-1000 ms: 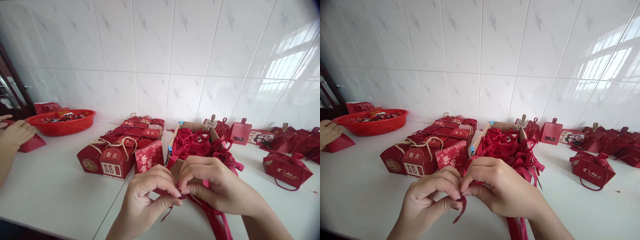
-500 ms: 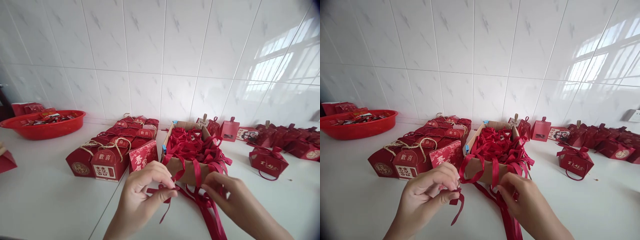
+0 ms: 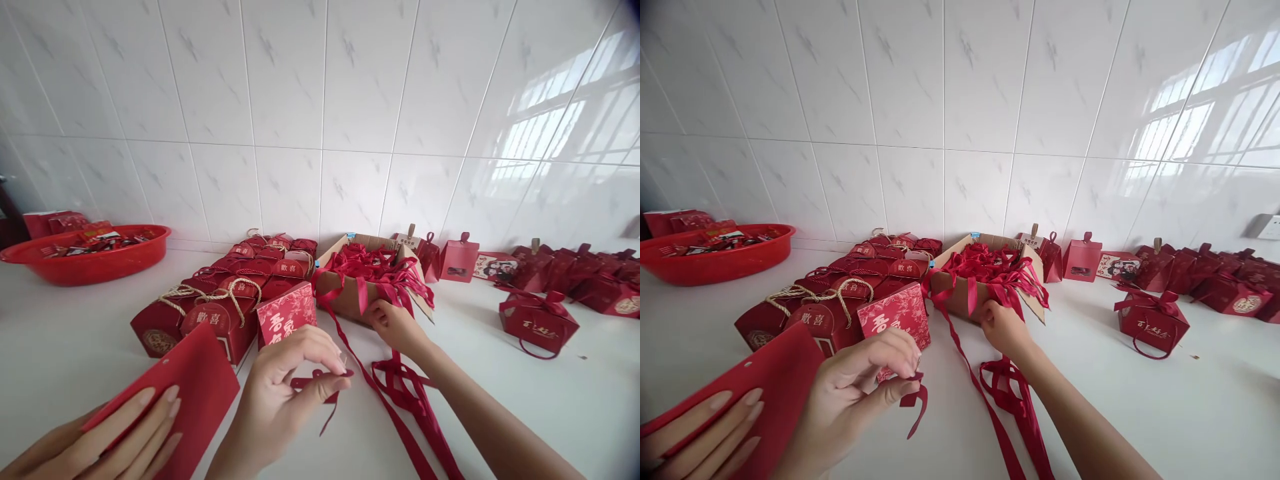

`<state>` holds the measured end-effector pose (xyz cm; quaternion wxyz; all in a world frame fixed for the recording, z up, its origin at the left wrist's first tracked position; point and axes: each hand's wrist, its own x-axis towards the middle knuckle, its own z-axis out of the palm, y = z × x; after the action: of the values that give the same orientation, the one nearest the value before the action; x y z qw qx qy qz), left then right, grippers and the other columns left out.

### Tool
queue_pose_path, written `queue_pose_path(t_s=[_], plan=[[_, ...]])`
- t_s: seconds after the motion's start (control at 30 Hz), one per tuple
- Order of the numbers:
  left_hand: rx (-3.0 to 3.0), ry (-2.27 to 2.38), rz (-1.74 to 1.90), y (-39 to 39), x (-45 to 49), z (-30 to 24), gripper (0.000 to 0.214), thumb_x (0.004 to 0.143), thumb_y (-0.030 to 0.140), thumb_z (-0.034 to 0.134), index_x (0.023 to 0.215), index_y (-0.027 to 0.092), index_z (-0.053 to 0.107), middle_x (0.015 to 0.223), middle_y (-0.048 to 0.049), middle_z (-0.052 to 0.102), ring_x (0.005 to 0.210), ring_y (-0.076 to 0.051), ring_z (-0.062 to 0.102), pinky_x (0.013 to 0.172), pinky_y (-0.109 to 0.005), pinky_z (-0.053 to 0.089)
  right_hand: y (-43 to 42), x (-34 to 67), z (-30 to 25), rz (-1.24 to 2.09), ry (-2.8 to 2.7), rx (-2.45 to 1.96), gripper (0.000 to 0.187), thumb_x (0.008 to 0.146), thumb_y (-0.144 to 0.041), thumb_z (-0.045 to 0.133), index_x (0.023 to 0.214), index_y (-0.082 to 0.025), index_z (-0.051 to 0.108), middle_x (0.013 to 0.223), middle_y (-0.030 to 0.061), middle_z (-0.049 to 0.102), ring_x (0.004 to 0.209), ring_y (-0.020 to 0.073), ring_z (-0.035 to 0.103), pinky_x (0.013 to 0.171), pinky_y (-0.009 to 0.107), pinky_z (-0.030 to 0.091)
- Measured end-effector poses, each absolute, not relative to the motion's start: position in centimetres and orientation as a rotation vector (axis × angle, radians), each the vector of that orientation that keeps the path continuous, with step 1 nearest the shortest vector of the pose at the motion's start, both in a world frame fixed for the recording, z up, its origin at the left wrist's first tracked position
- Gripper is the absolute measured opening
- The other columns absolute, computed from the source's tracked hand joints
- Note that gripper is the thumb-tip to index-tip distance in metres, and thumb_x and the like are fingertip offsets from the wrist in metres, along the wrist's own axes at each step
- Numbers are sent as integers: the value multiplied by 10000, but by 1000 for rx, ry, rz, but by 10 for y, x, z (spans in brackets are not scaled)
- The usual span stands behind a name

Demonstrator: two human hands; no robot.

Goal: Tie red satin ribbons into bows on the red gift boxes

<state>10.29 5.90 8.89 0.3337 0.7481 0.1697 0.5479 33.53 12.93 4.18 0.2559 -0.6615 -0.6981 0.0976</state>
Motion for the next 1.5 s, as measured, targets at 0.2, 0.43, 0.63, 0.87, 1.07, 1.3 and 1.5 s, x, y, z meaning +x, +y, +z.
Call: queue_pose_path(t_s=[0.2,0.43,0.63,0.87,1.07,1.3,1.5], plan=[[1906,560,1455,63,102,80,126,782,85,687,794,198,634,765,-24,666,759,-160,646,709,-260,551,97,310,87,243,-1958,-1721,268,881,-266,482,634,-185,548,554,-12,529,486,107,391,460,244,240],[1761,521,1472,60,106,84,116,776,82,689,775,186,637,769,-36,682,700,-156,661,538,-199,552,39,296,153,771,-2127,-894,185,954,-252,459,1008,-210,631,844,7,659,732,118,590,594,218,459],[1661,368,1448,58,108,87,113,744,97,736,753,183,664,723,-33,688,709,-162,669,653,-262,564,37,300,142,855,-2130,-881,187,910,-183,538,1038,-264,647,928,-4,682,797,127,635,718,245,540],[1633,364,1459,59,105,85,99,743,111,741,746,183,674,702,-35,665,701,-162,643,618,-259,549,36,297,143,772,-2139,-904,155,871,-131,577,879,-251,676,827,-38,690,711,89,633,625,186,511],[1639,386,1462,59,107,85,111,733,95,745,739,188,683,703,-28,672,684,-157,641,579,-243,540,33,288,141,627,-2139,-922,142,863,-119,566,821,-236,634,740,-44,655,647,78,592,574,172,488],[1570,494,1551,60,108,81,122,712,93,763,724,184,683,708,-13,680,694,-143,645,649,-242,538,39,281,130,463,-2018,-888,105,885,-158,538,826,-228,592,748,-14,659,645,102,628,549,178,526],[1629,720,1704,64,106,78,94,749,129,740,756,212,697,728,5,665,702,-127,621,662,-228,517,45,276,124,622,-1955,-946,46,896,-238,567,906,-233,611,847,15,674,750,139,655,680,235,560]])
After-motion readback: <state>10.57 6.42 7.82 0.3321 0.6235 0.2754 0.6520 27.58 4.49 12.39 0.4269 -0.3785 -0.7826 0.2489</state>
